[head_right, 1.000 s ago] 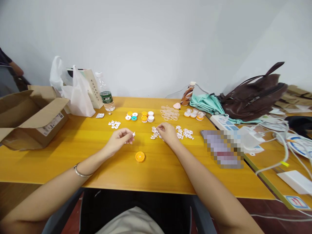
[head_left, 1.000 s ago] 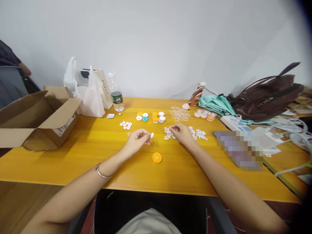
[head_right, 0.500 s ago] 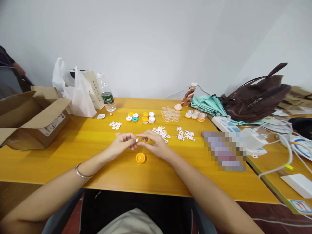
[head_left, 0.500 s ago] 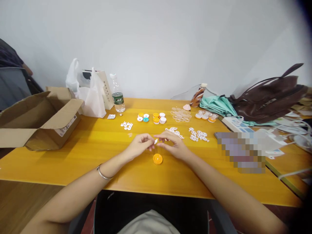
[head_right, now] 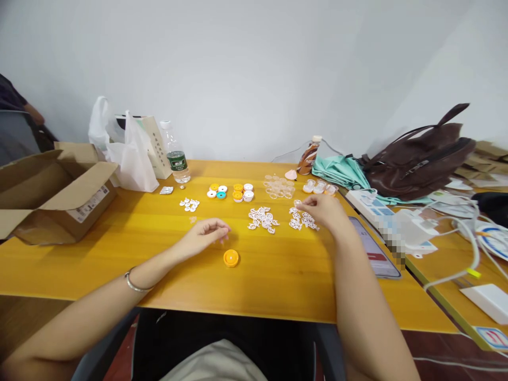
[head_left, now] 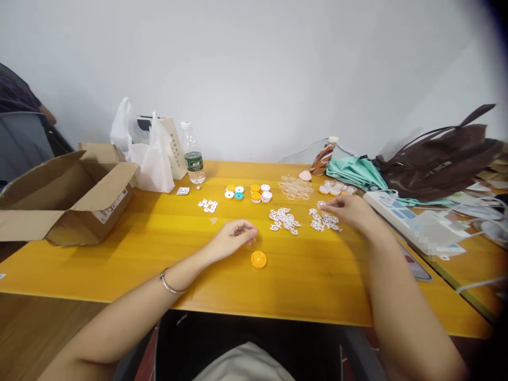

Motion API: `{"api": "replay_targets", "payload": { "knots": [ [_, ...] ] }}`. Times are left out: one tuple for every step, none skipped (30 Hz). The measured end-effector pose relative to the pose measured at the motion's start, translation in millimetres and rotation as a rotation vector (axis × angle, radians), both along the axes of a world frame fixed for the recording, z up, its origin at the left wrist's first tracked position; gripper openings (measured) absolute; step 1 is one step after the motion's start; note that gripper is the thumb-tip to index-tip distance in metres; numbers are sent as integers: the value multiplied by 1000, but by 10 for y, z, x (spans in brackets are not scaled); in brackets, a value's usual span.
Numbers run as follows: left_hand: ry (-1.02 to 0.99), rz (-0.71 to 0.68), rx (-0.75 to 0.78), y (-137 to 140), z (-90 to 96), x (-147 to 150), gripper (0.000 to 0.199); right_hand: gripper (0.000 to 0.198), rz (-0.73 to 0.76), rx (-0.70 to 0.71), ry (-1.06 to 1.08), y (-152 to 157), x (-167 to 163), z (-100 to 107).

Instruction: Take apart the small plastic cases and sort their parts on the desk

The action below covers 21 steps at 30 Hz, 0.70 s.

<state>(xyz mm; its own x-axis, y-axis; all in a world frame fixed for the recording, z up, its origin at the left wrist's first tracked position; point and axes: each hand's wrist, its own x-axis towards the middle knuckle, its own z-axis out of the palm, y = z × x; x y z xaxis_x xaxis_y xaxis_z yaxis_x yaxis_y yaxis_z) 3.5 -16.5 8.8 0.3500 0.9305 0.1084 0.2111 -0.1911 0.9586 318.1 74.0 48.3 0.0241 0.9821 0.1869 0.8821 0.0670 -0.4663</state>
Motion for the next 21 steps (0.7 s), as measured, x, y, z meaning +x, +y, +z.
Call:
{"api": "replay_targets", "payload": {
  "knots": [
    [45,-2,39,-9,-8,1,22,21,-20,-53,-56,37,102,-16],
    [103,-3,91,-19,-13,3,22,20,-33,-111,-102,66,178,-35],
    [168,-2,151,-31,-15,3,21,20,-40,-165,-137,89,229,-55],
    [231,-1,214,-42,-11,2,21,20,-48,-211,-168,105,259,-73],
    [288,-2,272,-52,-2,-2,20,21,-53,-249,-197,116,271,-87],
    [334,-10,320,-60,12,-8,20,21,-57,-276,-218,122,271,-96],
    [370,-26,360,-67,32,-18,21,21,-60,-294,-234,124,261,-100],
    [401,-51,395,-74,56,-30,22,22,-65,-305,-246,120,246,-101],
    [430,-86,431,-80,83,-44,24,22,-74,-309,-257,113,228,-99],
    [461,-132,464,-85,110,-59,27,23,-85,-309,-264,102,210,-95],
    [493,-181,492,-92,135,-74,28,23,-94,-308,-269,88,194,-89],
    [526,-229,510,-98,156,-88,29,24,-99,-311,-273,74,181,-83],
    [557,-272,518,-104,171,-99,30,24,-97,-320,-274,61,172,-75],
    [584,-307,518,-110,179,-107,33,26,-93,-328,-271,49,169,-67],
    [606,-334,514,-115,181,-111,38,27,-93,-333,-267,42,170,-60],
    [619,-353,508,-119,176,-111,42,29,-100,-332,-262,37,172,-53],
    [627,-368,504,-121,167,-108,45,32,-119,-313,-257,36,171,-46],
    [631,-378,502,-121,155,-104,45,35,-143,-264,-241,34,162,-41],
    [635,-383,502,-120,141,-98,44,37,-161,-193,-206,29,138,-38],
    [639,-385,503,-118,127,-93,42,39,-154,-116,-149,17,93,-37],
    [644,-385,504,-116,113,-89,41,41,-116,-50,-75,-7,22,-38]
  ]
}}
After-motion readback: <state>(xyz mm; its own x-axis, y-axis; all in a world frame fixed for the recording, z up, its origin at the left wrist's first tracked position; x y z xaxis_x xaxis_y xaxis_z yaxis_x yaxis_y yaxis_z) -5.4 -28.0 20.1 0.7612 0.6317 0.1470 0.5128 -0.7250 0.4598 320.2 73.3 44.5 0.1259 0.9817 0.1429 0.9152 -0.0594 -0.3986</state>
